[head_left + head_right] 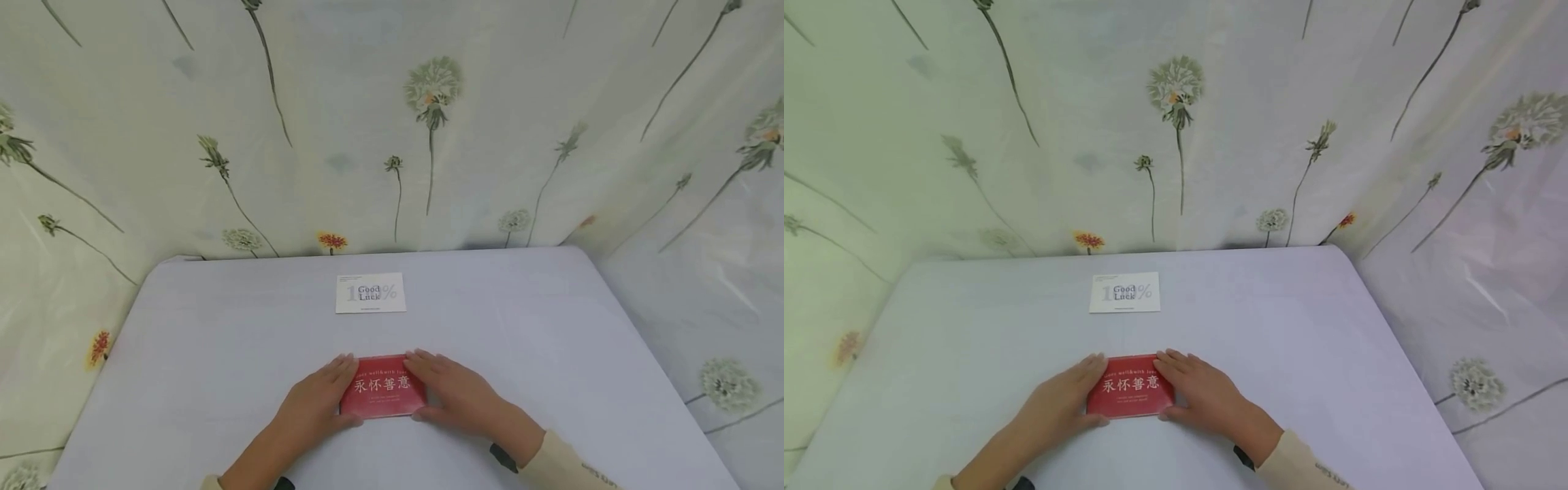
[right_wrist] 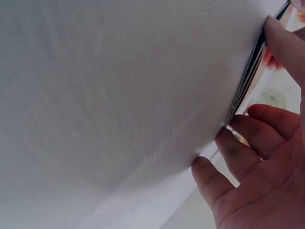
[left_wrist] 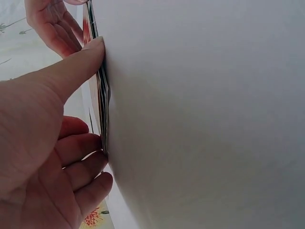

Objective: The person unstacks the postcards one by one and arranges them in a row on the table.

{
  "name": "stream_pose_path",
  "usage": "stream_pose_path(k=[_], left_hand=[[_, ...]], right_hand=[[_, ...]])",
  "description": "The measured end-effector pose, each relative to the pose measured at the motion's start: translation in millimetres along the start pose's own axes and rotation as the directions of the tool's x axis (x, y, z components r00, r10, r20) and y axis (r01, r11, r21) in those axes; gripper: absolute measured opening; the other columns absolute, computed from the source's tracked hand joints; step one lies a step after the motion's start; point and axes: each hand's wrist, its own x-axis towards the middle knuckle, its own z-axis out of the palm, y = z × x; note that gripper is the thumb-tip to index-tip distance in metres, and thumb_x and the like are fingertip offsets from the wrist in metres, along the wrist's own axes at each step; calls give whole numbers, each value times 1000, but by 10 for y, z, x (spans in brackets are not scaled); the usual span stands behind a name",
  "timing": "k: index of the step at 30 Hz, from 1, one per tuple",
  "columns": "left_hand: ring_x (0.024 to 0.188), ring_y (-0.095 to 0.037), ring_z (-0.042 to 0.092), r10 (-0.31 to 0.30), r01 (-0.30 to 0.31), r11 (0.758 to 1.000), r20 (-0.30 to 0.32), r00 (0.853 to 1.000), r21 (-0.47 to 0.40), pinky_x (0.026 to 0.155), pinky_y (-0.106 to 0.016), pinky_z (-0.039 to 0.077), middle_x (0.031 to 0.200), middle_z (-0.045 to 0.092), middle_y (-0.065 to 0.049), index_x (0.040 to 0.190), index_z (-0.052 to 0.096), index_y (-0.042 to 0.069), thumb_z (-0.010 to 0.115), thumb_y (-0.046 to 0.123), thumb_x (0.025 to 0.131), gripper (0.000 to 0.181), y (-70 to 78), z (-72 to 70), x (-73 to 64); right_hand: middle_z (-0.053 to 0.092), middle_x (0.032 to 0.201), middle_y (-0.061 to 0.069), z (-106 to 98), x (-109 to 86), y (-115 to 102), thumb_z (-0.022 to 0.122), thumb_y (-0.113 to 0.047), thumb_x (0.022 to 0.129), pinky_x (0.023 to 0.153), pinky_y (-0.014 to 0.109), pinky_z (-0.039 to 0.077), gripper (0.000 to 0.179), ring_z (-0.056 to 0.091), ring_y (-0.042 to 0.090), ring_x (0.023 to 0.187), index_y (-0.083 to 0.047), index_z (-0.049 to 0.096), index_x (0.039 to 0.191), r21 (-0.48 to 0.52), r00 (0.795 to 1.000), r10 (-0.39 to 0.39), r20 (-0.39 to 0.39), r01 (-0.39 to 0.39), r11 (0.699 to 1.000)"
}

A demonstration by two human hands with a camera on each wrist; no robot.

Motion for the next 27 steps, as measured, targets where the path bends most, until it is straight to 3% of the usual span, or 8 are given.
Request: stream_pose_path(k=[9,15,27], left_hand=[[146,-28,46,-13,13,1000,15,1000,14,111,-49,49,160,49,-9,158,46,8,88,45,82,95,31,-22,-25],[143,-29,50,11,-11,1000,-29,1000,19,107,-47,53,156,53,-10,157,47,7,90,45,80,96,21,-31,-12],[142,-29,50,2,-1,1000,-30,1000,27,107,-48,52,155,53,-10,156,47,7,91,44,79,96,23,-33,-32]], right_hand=[[50,157,4,-4,3,-67,87,-41,85,107,48,52,89,48,26,143,-15,46,159,21,999,32,-9,-32,999],[54,151,6,-77,69,-127,92,-37,79,100,45,57,93,53,25,136,-12,46,156,39,997,77,19,-78,996],[56,147,3,-100,114,-150,95,-36,75,99,45,58,93,56,22,132,-14,49,153,95,994,105,26,-107,990]])
